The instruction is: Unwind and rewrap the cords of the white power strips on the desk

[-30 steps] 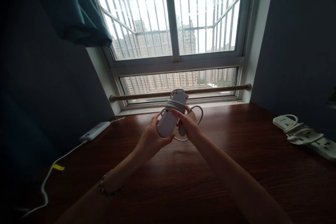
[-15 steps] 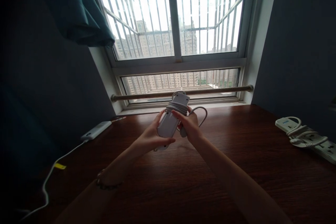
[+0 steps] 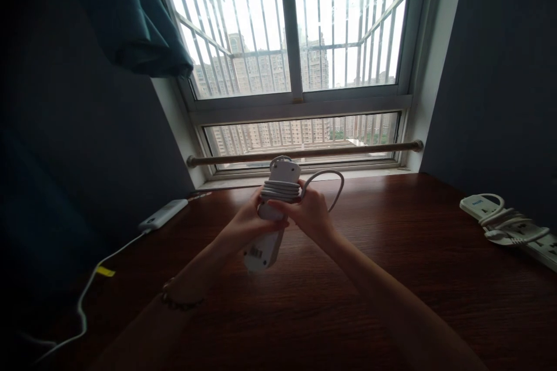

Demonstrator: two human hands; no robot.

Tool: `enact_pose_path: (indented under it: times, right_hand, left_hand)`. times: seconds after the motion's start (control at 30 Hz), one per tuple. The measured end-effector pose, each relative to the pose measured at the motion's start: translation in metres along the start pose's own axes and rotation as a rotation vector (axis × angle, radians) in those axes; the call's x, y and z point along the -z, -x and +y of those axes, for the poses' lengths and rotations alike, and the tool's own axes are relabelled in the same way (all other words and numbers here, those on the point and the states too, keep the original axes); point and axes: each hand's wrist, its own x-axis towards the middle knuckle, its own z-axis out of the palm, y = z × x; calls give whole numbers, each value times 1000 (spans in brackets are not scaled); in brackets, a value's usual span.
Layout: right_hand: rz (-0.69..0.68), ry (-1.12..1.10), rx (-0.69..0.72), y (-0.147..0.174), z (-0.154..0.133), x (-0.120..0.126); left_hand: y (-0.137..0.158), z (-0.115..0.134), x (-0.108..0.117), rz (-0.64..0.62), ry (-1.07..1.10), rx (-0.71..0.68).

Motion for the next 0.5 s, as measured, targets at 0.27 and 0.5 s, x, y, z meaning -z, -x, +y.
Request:
enact_pose_path:
  times: [0.27,0.5]
  right_hand:
    - [-15,171,47,-3,-2,12]
    - [-40,197,100,-9,-4,23]
  left_hand:
    - [1,7,9,-14,-95,103]
    - [-5,5,14,43,-101,154]
